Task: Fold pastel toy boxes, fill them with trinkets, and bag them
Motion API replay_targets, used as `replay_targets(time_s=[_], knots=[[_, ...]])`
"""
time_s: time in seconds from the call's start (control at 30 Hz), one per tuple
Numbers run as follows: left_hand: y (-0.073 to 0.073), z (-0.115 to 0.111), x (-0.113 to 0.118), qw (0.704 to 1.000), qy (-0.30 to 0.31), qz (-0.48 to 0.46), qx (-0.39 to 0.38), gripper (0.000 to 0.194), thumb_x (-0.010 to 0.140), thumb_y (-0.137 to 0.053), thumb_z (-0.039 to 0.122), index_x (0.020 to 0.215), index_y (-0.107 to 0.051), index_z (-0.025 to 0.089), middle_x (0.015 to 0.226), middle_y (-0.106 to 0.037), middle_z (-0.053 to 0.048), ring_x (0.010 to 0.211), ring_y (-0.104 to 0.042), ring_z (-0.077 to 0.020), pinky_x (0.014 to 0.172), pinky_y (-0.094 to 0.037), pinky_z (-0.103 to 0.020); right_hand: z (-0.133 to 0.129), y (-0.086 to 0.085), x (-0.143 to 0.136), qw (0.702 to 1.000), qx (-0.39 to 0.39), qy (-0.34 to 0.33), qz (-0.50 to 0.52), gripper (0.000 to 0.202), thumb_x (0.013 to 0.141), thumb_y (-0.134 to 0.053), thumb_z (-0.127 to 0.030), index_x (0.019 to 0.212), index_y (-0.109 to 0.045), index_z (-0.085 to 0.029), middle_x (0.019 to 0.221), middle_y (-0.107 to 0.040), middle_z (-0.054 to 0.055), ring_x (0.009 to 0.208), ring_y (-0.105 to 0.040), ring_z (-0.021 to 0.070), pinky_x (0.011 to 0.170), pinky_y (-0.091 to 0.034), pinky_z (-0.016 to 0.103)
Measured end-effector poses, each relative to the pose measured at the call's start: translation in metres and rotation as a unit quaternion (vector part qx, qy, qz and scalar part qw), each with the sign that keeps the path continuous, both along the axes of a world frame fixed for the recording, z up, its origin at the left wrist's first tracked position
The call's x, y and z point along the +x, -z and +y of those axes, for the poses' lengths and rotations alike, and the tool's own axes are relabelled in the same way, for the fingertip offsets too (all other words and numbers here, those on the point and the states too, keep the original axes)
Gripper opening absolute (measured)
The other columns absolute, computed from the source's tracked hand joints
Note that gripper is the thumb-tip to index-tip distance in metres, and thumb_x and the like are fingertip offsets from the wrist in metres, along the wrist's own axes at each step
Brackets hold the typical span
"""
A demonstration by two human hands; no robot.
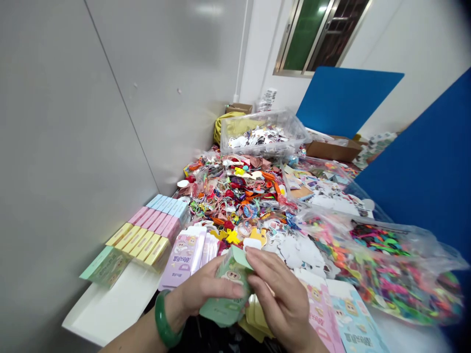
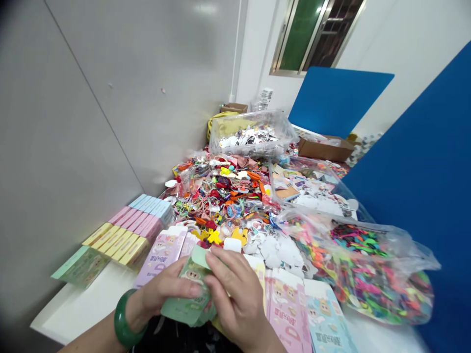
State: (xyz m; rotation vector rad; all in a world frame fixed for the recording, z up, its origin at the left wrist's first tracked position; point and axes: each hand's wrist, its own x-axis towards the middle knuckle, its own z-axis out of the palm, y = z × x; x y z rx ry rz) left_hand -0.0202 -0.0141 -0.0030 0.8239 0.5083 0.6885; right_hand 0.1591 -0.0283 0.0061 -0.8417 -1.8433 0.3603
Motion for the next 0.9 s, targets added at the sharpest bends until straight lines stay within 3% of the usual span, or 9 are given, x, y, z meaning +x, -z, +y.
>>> replay_targets(time_s=[0.1,0.2,0.4,0.53,0.7,0.9], knots=[[-0.004,0.001,-0.003,0.996,-0.015,0.045,0.078,0.04,0.066,-0.078,0.024,0.103,-0.065,0.016,0.088,-0.065,-0.003,0.079,-0.058,-0.0166,0.071,-0.044,-0.024,0.0,-0.01,0.002,0.99,-0.118,-0.04,0.072,0.029,0.084,-0.062,-0.019,0.109,-0.071,-0.032,0.107,-0.071,0.006,0.097,-0.067,0.0234,0.082,-0.056,0.036],[-0.006,0.002,-0.006,0.991,-0.008,0.071,0.115,0.043,0.068,-0.077,0.022,0.109,-0.064,0.017,0.092,-0.064,-0.003,0.083,-0.057,-0.0177,0.075,-0.044,-0.026,0.002,-0.019,0.004,0.971,-0.206,-0.053,0.111,0.021,0.079,-0.07,-0.022,0.097,-0.075,-0.032,0.096,-0.073,0.004,0.088,-0.069,0.0209,0.075,-0.057,0.03],[-0.008,0.004,-0.003,0.989,0.024,0.057,0.131,0.042,0.071,-0.075,0.024,0.111,-0.064,0.019,0.098,-0.065,-0.004,0.091,-0.057,-0.0198,0.082,-0.042,-0.029,0.004,-0.024,0.006,0.969,-0.209,-0.037,0.124,0.018,0.083,-0.065,-0.021,0.094,-0.075,-0.03,0.089,-0.073,0.004,0.082,-0.068,0.0194,0.071,-0.056,0.029],[-0.01,0.005,0.004,0.995,-0.004,0.028,0.094,0.035,0.067,-0.078,0.025,0.099,-0.068,0.016,0.086,-0.064,-0.002,0.078,-0.056,-0.016,0.073,-0.042,-0.025,0.0,-0.023,0.004,0.971,-0.21,-0.046,0.103,0.02,0.087,-0.058,-0.021,0.097,-0.074,-0.029,0.101,-0.071,0.007,0.094,-0.066,0.0226,0.079,-0.055,0.034],[-0.002,-0.002,0.01,0.999,-0.039,-0.028,-0.022,0.04,0.064,-0.078,0.024,0.101,-0.067,0.016,0.079,-0.063,-0.002,0.066,-0.058,-0.013,0.061,-0.044,-0.022,-0.004,-0.012,-0.002,0.98,-0.176,-0.046,0.079,0.033,0.087,-0.058,-0.019,0.116,-0.065,-0.032,0.12,-0.065,0.006,0.115,-0.058,0.0239,0.095,-0.049,0.04],[0.008,-0.01,0.02,0.993,-0.071,0.008,-0.094,0.042,0.068,-0.076,0.033,0.104,-0.063,0.017,0.079,-0.068,-0.004,0.063,-0.064,-0.0181,0.063,-0.05,-0.03,0.006,-0.006,0.004,0.98,-0.196,-0.011,0.021,0.03,0.088,-0.057,-0.024,0.116,-0.066,-0.031,0.106,-0.068,0.005,0.1,-0.062,0.0202,0.085,-0.051,0.034]])
